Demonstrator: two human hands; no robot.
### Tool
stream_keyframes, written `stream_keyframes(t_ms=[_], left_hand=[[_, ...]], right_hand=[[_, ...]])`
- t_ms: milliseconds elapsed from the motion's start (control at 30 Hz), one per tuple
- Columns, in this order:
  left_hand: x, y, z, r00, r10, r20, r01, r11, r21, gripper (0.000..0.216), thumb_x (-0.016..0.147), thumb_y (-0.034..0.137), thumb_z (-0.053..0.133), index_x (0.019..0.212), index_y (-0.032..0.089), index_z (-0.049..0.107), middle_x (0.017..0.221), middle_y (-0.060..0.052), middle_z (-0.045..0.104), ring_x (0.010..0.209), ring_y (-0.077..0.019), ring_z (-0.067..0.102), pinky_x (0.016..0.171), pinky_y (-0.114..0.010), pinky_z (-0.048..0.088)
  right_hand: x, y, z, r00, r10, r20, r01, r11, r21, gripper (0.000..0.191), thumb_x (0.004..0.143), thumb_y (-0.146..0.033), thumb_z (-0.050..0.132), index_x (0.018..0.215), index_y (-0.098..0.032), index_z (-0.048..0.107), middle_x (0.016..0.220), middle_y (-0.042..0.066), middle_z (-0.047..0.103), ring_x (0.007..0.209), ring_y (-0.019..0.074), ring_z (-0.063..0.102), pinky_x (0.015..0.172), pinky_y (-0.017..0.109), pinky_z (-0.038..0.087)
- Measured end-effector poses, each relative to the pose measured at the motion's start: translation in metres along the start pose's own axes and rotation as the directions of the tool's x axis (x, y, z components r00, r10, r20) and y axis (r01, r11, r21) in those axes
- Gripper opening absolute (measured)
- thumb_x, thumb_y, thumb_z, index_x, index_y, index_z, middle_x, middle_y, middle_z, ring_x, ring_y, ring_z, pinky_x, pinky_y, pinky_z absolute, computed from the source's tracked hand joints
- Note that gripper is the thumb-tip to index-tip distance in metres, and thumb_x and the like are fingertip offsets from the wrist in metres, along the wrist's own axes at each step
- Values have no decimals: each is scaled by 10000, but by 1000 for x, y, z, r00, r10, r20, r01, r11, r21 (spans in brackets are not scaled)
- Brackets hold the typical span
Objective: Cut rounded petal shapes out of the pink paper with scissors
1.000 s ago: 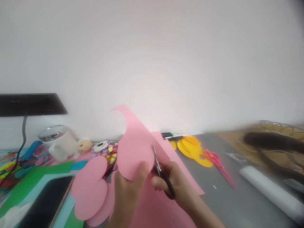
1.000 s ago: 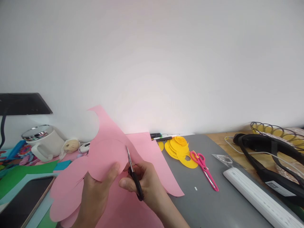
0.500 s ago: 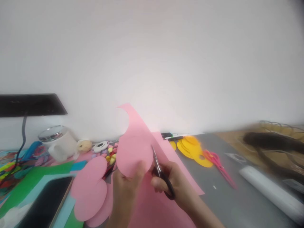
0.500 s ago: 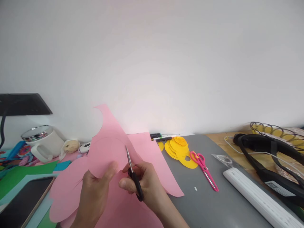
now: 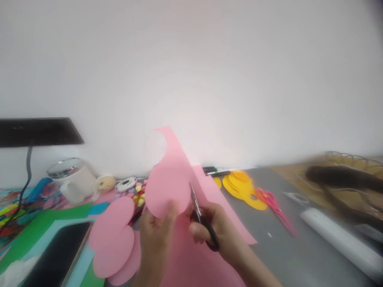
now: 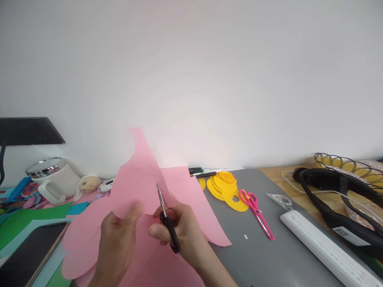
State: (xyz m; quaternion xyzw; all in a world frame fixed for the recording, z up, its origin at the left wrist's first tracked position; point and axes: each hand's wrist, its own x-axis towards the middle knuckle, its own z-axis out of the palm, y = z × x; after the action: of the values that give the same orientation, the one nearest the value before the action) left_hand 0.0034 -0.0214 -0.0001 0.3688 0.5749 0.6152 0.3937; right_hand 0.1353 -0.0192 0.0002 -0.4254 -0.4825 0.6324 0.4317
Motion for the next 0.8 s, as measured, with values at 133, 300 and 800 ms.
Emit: stream_keyframes(t_ms=[133, 300, 800], left_hand=[[-3, 9, 1, 999, -8, -41, 10, 999, 49, 263, 647, 442, 695, 657, 190, 622, 520, 6, 570, 686, -235, 626, 603, -326, 513], [-1, 7, 1, 995, 64, -73, -61, 997, 41, 356, 585, 444, 760, 779, 170, 640, 619, -4, 601, 629, -204, 590, 523, -304, 494], [-19, 23, 11, 995, 52, -90, -40, 991, 130, 276, 623, 446, 695, 669, 177, 660, 681, -37, 699, 691, -215, 642, 593, -307, 509]], right_hand=[[-1, 2, 3, 999, -6, 38, 6, 1000, -18, 163, 604, -180, 703, 706, -153, 579, 478, -67, 518, 434, 85, 467, 419, 182, 346], [-1, 3, 4, 997, 2, 75, -1, 1000, -13, 252, 616, -268, 760, 746, -155, 576, 507, -61, 507, 459, 104, 484, 431, 200, 353], [-1, -5, 2, 982, -137, 127, 135, 990, 30, 455, 565, -416, 854, 659, -172, 481, 567, -73, 385, 523, 80, 311, 471, 215, 263]])
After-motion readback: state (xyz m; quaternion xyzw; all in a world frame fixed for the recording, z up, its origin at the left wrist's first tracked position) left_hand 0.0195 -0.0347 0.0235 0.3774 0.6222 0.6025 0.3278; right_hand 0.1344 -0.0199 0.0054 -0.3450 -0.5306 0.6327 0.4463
